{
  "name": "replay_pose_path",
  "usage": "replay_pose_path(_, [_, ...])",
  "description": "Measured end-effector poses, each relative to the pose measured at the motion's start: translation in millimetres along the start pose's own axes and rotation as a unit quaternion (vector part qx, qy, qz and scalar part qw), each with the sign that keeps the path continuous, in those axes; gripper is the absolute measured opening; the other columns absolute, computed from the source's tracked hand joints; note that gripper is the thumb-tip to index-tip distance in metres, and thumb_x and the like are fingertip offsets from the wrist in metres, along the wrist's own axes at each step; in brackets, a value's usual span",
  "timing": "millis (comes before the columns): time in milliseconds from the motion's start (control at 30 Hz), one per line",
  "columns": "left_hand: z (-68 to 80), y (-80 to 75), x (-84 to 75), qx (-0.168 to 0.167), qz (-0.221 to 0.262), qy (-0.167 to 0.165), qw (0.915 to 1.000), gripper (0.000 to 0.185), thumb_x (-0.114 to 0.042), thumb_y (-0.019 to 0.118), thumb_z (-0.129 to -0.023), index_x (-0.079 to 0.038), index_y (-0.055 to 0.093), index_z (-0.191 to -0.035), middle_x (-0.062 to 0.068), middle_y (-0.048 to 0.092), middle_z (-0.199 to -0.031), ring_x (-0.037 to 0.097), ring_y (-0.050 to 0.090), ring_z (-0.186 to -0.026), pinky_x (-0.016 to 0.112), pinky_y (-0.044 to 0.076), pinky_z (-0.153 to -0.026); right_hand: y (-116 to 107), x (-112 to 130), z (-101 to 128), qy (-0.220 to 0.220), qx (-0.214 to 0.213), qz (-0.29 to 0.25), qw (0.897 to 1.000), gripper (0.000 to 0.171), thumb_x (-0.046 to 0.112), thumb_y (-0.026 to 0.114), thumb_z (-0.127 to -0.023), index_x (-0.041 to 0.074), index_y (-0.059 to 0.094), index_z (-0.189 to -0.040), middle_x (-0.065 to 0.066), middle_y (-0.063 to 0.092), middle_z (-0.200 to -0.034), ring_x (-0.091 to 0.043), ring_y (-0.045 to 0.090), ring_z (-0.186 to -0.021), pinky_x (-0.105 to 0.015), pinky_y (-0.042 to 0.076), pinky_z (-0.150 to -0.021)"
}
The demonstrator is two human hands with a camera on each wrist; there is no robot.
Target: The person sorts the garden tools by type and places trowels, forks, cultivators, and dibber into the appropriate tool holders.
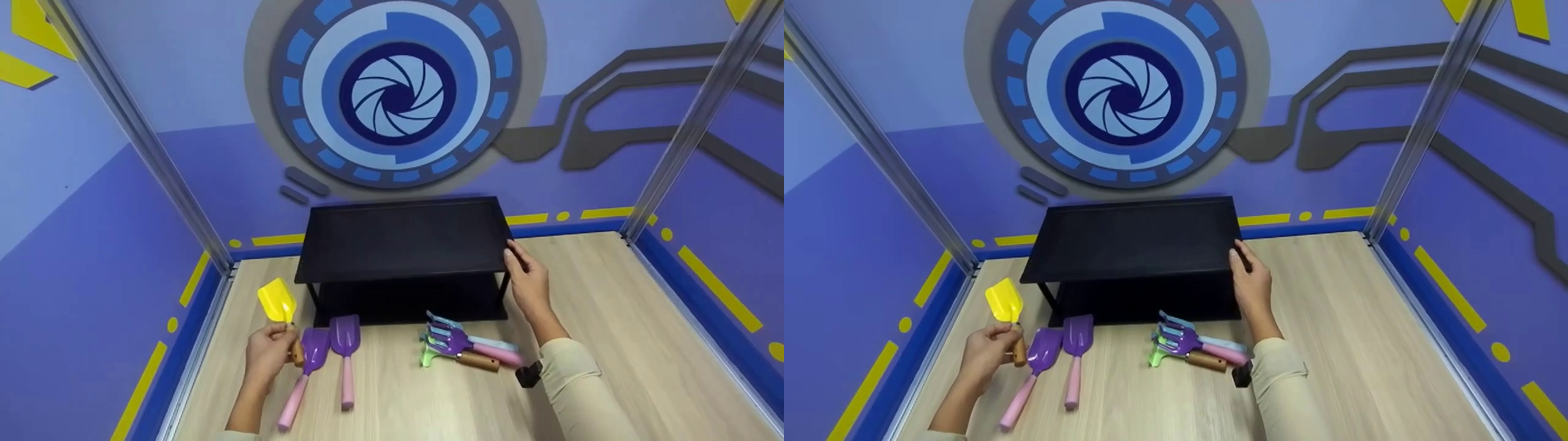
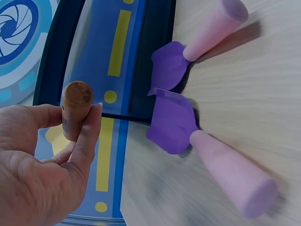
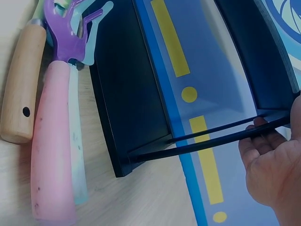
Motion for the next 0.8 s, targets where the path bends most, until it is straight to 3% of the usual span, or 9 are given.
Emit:
replay_pose_path(100, [0.2, -0.1, -4.4, -0.003, 0.005, 0.001, 1.0000, 0.024, -0.009, 0.067, -0.102, 0.009, 0.066, -0.117, 0.006, 0.069, -0.081, 0.015, 0.066, -0.068, 0.028, 0.063, -0.062, 0.1, -0.6, 0.4, 0.002, 0.000, 0.001, 1.000, 0.054, 0.056, 0.056, -0.108, 0.031, 0.057, -0.155, -0.002, 0.054, -0.163, -0.020, 0.054, -0.147, -0.024, 0.047, -0.113])
replay_pose_path(233, [-1.7, -1.3, -9.0, -0.016, 0.001, 0.001, 0.9999, 0.030, -0.011, 0.068, -0.101, 0.009, 0.065, -0.123, 0.008, 0.072, -0.091, 0.014, 0.069, -0.073, 0.026, 0.064, -0.064, 0.2, -0.5, 0.2, 0.003, -0.002, -0.005, 1.000, 0.054, 0.056, 0.057, -0.107, 0.030, 0.057, -0.155, -0.002, 0.054, -0.163, -0.020, 0.054, -0.146, -0.009, 0.044, -0.101])
replay_pose_path(400, [-3.9, -3.2, -15.8, -0.028, 0.008, 0.002, 0.9996, 0.035, -0.013, 0.068, -0.103, 0.009, 0.063, -0.130, 0.011, 0.071, -0.098, 0.015, 0.072, -0.075, 0.025, 0.065, -0.065, 0.4, -0.2, 0.2, 0.007, -0.001, -0.010, 1.000, 0.054, 0.055, 0.058, -0.107, 0.031, 0.057, -0.155, -0.002, 0.054, -0.163, -0.020, 0.054, -0.146, -0.003, 0.043, -0.097])
replay_pose_path(500, [-5.1, -3.2, -20.9, -0.028, 0.014, 0.006, 0.9995, 0.035, -0.014, 0.068, -0.103, 0.008, 0.064, -0.129, 0.011, 0.072, -0.098, 0.015, 0.072, -0.075, 0.026, 0.065, -0.065, 0.1, 0.0, 0.4, 0.007, 0.000, -0.010, 1.000, 0.053, 0.055, 0.058, -0.107, 0.032, 0.057, -0.155, -0.001, 0.054, -0.163, -0.020, 0.054, -0.146, -0.009, 0.046, -0.103])
replay_pose_path(600, [-5.0, -1.8, -26.8, -0.027, 0.019, 0.011, 0.9994, 0.033, -0.014, 0.069, -0.103, 0.007, 0.064, -0.128, 0.011, 0.071, -0.098, 0.015, 0.073, -0.075, 0.026, 0.065, -0.065, -0.2, 0.2, 0.8, 0.006, 0.001, -0.010, 1.000, 0.053, 0.055, 0.058, -0.107, 0.032, 0.056, -0.155, -0.001, 0.054, -0.163, -0.019, 0.053, -0.148, -0.023, 0.048, -0.115])
replay_pose_path(700, [-3.1, 1.3, -32.8, -0.028, 0.024, 0.017, 0.9992, 0.033, -0.013, 0.069, -0.103, 0.008, 0.065, -0.128, 0.009, 0.070, -0.097, 0.014, 0.072, -0.075, 0.026, 0.065, -0.065, -0.5, 1.0, 1.9, 0.011, 0.008, -0.013, 1.000, 0.055, 0.056, 0.058, -0.107, 0.032, 0.055, -0.156, -0.001, 0.052, -0.165, -0.020, 0.050, -0.151, -0.039, 0.045, -0.124])
replay_pose_path(800, [-0.7, 6.1, -38.6, -0.026, 0.025, 0.025, 0.9991, 0.033, -0.012, 0.069, -0.102, 0.008, 0.065, -0.128, 0.008, 0.069, -0.097, 0.013, 0.070, -0.075, 0.025, 0.064, -0.065, -0.7, 1.5, 2.9, 0.015, 0.013, -0.017, 1.000, 0.056, 0.056, 0.057, -0.107, 0.032, 0.054, -0.157, -0.001, 0.050, -0.166, -0.022, 0.048, -0.153, -0.044, 0.042, -0.127])
Point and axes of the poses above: each hand's wrist, its own z-axis away from the middle knuckle, its own y-axis out of the palm, x = y × z, the point moved 1 cm from there along -z, towards the middle knuckle
